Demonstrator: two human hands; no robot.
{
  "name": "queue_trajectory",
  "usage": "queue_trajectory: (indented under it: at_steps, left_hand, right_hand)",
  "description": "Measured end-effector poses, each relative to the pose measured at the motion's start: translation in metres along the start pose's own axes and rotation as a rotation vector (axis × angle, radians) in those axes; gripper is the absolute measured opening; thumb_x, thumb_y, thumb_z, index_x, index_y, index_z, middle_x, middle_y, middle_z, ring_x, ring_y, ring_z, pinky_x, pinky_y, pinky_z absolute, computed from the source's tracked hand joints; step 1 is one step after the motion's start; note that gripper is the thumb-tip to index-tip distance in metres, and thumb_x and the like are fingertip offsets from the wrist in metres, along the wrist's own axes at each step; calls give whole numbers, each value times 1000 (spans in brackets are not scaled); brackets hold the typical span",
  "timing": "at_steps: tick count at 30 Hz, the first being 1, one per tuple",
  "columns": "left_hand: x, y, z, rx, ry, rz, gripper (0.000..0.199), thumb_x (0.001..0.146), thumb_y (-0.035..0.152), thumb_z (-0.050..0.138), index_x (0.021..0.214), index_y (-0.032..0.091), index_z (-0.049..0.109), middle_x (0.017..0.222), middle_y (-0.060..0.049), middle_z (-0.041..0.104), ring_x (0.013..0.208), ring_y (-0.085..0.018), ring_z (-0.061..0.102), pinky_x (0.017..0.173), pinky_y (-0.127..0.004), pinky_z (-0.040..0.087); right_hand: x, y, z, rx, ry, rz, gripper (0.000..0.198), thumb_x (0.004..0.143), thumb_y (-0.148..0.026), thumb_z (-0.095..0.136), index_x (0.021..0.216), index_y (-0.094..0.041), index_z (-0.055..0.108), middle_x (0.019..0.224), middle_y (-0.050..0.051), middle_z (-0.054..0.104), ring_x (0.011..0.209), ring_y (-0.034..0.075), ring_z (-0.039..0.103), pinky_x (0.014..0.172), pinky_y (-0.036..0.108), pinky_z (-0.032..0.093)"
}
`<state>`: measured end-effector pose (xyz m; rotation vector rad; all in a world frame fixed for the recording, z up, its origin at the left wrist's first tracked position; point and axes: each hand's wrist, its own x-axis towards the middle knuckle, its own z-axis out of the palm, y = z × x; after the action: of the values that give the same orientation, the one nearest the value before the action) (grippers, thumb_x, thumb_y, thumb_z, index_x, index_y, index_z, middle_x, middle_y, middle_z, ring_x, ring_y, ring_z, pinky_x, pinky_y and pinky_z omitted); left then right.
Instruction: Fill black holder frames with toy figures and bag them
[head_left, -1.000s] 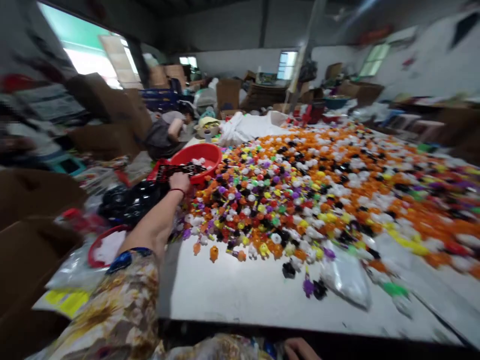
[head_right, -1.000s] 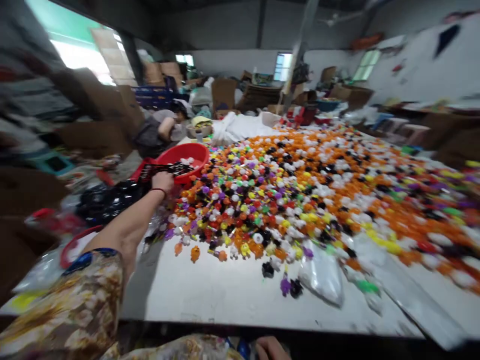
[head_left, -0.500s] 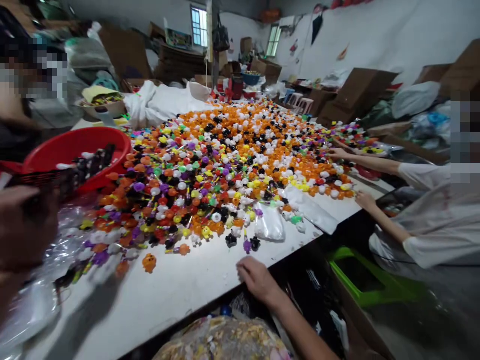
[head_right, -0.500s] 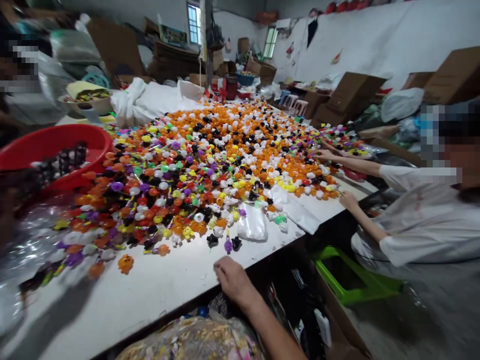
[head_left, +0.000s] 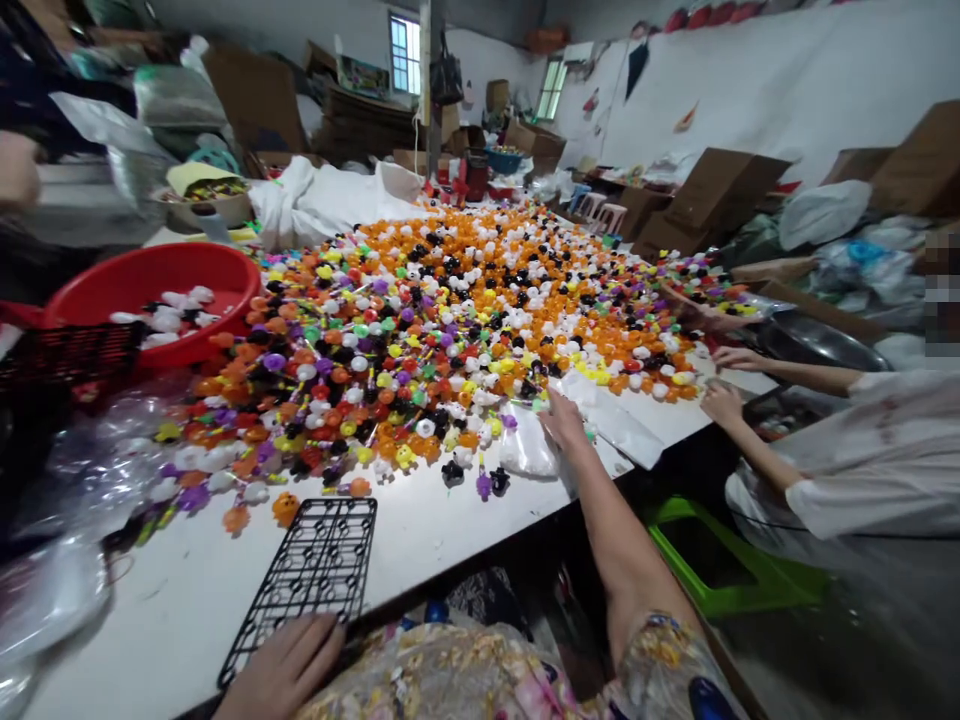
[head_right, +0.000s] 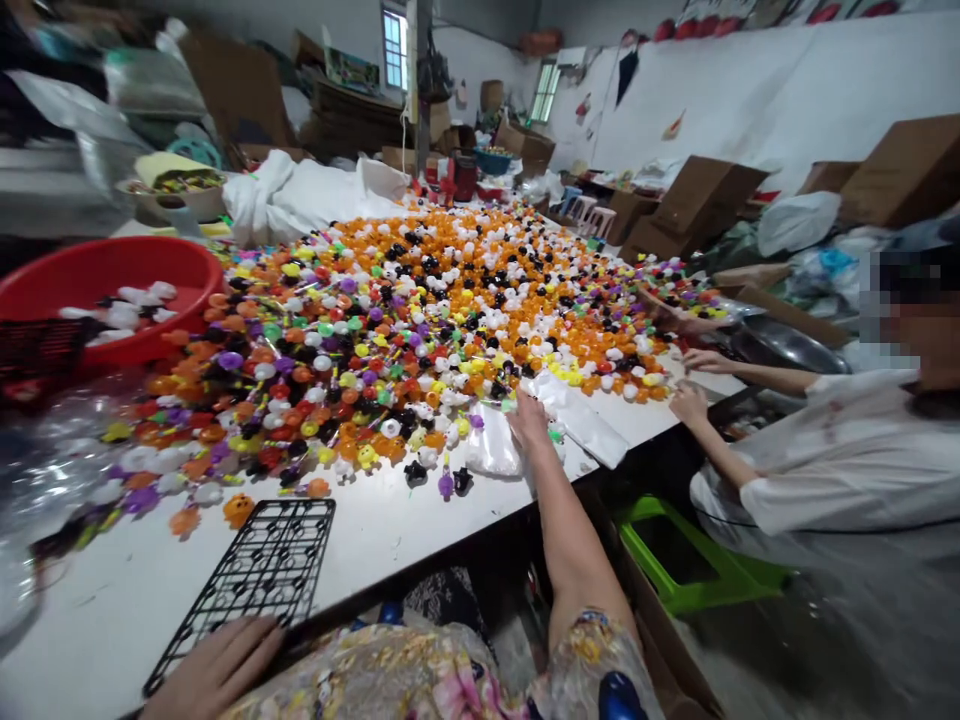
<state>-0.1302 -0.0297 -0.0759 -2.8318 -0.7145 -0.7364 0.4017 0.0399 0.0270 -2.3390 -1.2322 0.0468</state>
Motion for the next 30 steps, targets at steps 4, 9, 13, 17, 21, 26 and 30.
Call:
queue_trajectory:
  at_steps: [4,9,13,17,21,26,30]
  left_hand:
    - [57,19,10,-11,61,41,22,86,20,53,99,24,71,88,-9,74,78,-21,70,70,-29,58]
    - [107,23,-5,-215,31,-106,23,95,29,50,111,21,65,96,-9,71,87,-22,68,78,-33,58]
    - [145,20,-17,-365,93,-312,35,97,32,45,128,20,57,114,-12,68,106,-23,66,91,-35,56]
    - [179,20,-23,-631,-55,-463,40,94,39,47,128,19,57,123,-12,65,109,-22,64,95,-36,53]
    - [185,23,-25,-960,-302,-679,30,89,43,49,90,19,67,83,-3,71,77,-17,64,74,-28,52]
    - [169,28,-21,-1229,-130,-1026,37,77,54,58,77,17,63,66,1,62,59,-13,54,58,-24,45]
    - [160,30,-18,-1196,54,-1141,32,75,47,62,82,16,66,65,1,62,60,-13,55,59,-24,46]
  right_hand:
    - [-1,-6,3,53,33,-43,44,77,-19,60,120,-16,65,123,17,65,116,33,57,102,46,42]
    - [-35,-23,-16,398,92,-92,42,80,-40,63,115,-17,67,116,14,68,100,27,64,89,41,53]
    - [-86,-60,-27,651,-192,-169,46,75,-46,72,115,-21,70,114,9,70,88,21,66,78,34,55]
    - [-131,-103,-24,756,-449,-316,39,76,-42,74,112,-25,72,113,5,70,94,20,65,76,29,54]
    - [-151,-130,-7,849,-505,-333,45,75,-38,75,118,-25,68,114,6,68,95,19,64,78,29,53]
    - [-162,-151,29,1071,-569,-91,67,65,-42,82,125,-24,60,116,8,65,88,17,62,76,29,53]
    - [-179,-171,53,1024,-771,-2,48,58,-45,84,96,-20,69,89,1,65,64,11,55,60,25,48]
